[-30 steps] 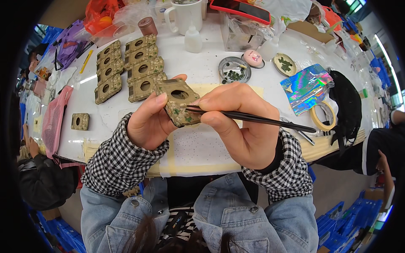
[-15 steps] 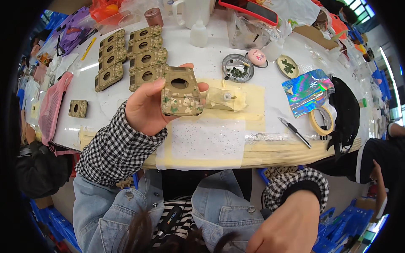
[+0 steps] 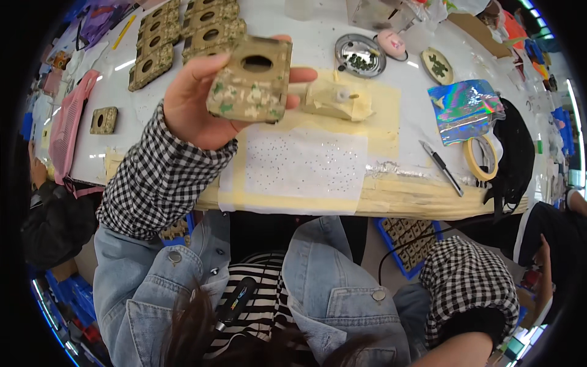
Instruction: Painting small details on a camouflage toy part using a brush and tweezers.
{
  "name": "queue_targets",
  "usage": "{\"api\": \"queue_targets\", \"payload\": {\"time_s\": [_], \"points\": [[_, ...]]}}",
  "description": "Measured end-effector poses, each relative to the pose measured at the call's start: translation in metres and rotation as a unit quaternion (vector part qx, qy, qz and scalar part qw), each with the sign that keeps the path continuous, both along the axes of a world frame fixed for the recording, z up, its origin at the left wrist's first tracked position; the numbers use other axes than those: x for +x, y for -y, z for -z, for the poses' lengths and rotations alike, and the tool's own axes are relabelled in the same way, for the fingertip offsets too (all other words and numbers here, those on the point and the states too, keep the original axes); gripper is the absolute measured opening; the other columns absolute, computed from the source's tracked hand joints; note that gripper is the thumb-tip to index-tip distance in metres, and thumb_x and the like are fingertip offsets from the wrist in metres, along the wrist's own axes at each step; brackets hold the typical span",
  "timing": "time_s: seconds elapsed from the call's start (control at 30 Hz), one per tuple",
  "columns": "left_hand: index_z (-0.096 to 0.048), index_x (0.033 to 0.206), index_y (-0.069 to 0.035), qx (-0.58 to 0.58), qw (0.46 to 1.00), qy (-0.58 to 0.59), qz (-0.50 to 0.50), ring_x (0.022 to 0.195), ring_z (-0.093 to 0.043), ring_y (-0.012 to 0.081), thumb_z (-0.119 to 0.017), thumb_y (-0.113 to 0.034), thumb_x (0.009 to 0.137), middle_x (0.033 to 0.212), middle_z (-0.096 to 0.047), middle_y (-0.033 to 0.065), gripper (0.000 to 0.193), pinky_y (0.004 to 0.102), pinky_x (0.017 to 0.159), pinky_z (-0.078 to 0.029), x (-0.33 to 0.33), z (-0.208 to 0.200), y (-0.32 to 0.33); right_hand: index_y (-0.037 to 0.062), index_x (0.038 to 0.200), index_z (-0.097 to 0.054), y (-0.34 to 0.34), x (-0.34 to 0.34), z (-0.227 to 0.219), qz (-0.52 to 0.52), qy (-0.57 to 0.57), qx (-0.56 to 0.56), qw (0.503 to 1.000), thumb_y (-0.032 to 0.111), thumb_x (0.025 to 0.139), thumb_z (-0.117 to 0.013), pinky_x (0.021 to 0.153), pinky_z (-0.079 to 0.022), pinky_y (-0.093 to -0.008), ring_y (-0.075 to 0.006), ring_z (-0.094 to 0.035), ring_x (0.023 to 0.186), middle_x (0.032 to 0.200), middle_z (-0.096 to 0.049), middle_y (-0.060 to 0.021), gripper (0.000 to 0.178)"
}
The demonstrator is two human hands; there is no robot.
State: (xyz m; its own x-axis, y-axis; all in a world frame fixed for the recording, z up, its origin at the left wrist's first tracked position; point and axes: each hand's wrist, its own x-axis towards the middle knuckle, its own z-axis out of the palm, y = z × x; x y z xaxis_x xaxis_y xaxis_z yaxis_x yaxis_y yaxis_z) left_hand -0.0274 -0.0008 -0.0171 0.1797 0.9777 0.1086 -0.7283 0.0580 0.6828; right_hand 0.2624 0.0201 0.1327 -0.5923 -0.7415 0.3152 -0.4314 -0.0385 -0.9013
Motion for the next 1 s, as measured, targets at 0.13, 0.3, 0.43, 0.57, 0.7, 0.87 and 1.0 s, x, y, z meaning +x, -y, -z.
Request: {"api": "queue_targets", "payload": {"time_s": [0.13, 0.3, 0.43, 0.57, 0.7, 0.87, 1.0], "points": [[-0.046, 0.125, 0.006, 0.04, 0.997, 0.036, -0.053, 0.116, -0.053, 0.0321, -0.039, -0.028, 0.095, 0.121, -0.055, 0.0235, 0.046, 0.0374, 0.098, -0.048, -0.009, 0.009, 0.0, 0.0057, 0.068, -0.054, 0.013, -0.001, 0.001, -0.021, 0.146, -0.032, 0.989, 0.017, 0.079, -0.053, 0.042, -0.042, -0.0315, -0.017, -0.054, 0.048, 0.069, -0.049, -0.0061, 0.015], [-0.047, 0.124, 0.011, 0.017, 0.993, 0.106, -0.04, 0.125, -0.042, 0.0385, -0.04, -0.022, 0.09, 0.122, -0.054, 0.0258, 0.047, 0.0536, 0.097, -0.044, 0.002, -0.002, -0.001, 0.0053, 0.068, -0.055, 0.018, -0.002, 0.023, -0.086, 0.228, -0.054, 0.968, 0.017, 0.078, -0.053, 0.042, -0.043, -0.0315, -0.0174, -0.055, 0.049, 0.069, -0.05, -0.0066, 0.015], [-0.044, 0.126, 0.012, 0.013, 0.992, 0.127, -0.024, 0.121, -0.047, 0.0389, -0.039, -0.022, 0.091, 0.124, -0.05, 0.0303, 0.049, 0.0498, 0.097, -0.045, 0.001, -0.003, -0.003, 0.0049, 0.068, -0.056, 0.024, -0.013, 0.038, -0.128, 0.261, -0.059, 0.955, 0.017, 0.077, -0.054, 0.043, -0.043, -0.0315, -0.0177, -0.055, 0.05, 0.07, -0.052, -0.007, 0.016], [-0.041, 0.127, 0.013, 0.016, 0.995, 0.096, -0.024, 0.117, -0.05, 0.0393, -0.038, -0.023, 0.092, 0.126, -0.046, 0.0341, 0.05, 0.0465, 0.096, -0.047, -0.004, -0.005, 0.001, 0.0045, 0.068, -0.057, 0.028, -0.024, 0.045, -0.156, 0.273, -0.066, 0.947, 0.017, 0.077, -0.054, 0.043, -0.044, -0.0315, -0.018, -0.056, 0.051, 0.07, -0.053, -0.0074, 0.016], [-0.038, 0.128, 0.013, 0.011, 0.996, 0.077, -0.042, 0.115, -0.052, 0.0397, -0.037, -0.023, 0.093, 0.126, -0.044, 0.0358, 0.051, 0.0453, 0.095, -0.048, -0.006, -0.006, 0.002, 0.0041, 0.068, -0.058, 0.028, -0.033, 0.049, -0.17, 0.271, -0.069, 0.945, 0.017, 0.076, -0.055, 0.044, -0.044, -0.0314, -0.0183, -0.057, 0.052, 0.07, -0.054, -0.0078, 0.016], [-0.038, 0.128, 0.014, 0.004, 0.989, 0.141, -0.034, 0.117, -0.049, 0.0408, -0.036, -0.022, 0.093, 0.126, -0.044, 0.0366, 0.05, 0.0473, 0.095, -0.048, -0.002, -0.007, 0.002, 0.0036, 0.068, -0.059, 0.027, -0.029, 0.048, -0.175, 0.269, -0.065, 0.945, 0.017, 0.075, -0.055, 0.044, -0.045, -0.0314, -0.0187, -0.058, 0.053, 0.07, -0.055, -0.0084, 0.016], [-0.039, 0.128, 0.014, 0.011, 0.993, 0.104, -0.052, 0.121, -0.046, 0.0418, -0.036, -0.024, 0.092, 0.128, -0.042, 0.0362, 0.052, 0.0505, 0.096, -0.046, -0.002, -0.006, 0.0, 0.0032, 0.068, -0.06, 0.027, -0.028, 0.045, -0.175, 0.259, -0.06, 0.948, 0.018, 0.075, -0.055, 0.045, -0.045, -0.0314, -0.019, -0.058, 0.054, 0.07, -0.056, -0.0088, 0.017]]}}
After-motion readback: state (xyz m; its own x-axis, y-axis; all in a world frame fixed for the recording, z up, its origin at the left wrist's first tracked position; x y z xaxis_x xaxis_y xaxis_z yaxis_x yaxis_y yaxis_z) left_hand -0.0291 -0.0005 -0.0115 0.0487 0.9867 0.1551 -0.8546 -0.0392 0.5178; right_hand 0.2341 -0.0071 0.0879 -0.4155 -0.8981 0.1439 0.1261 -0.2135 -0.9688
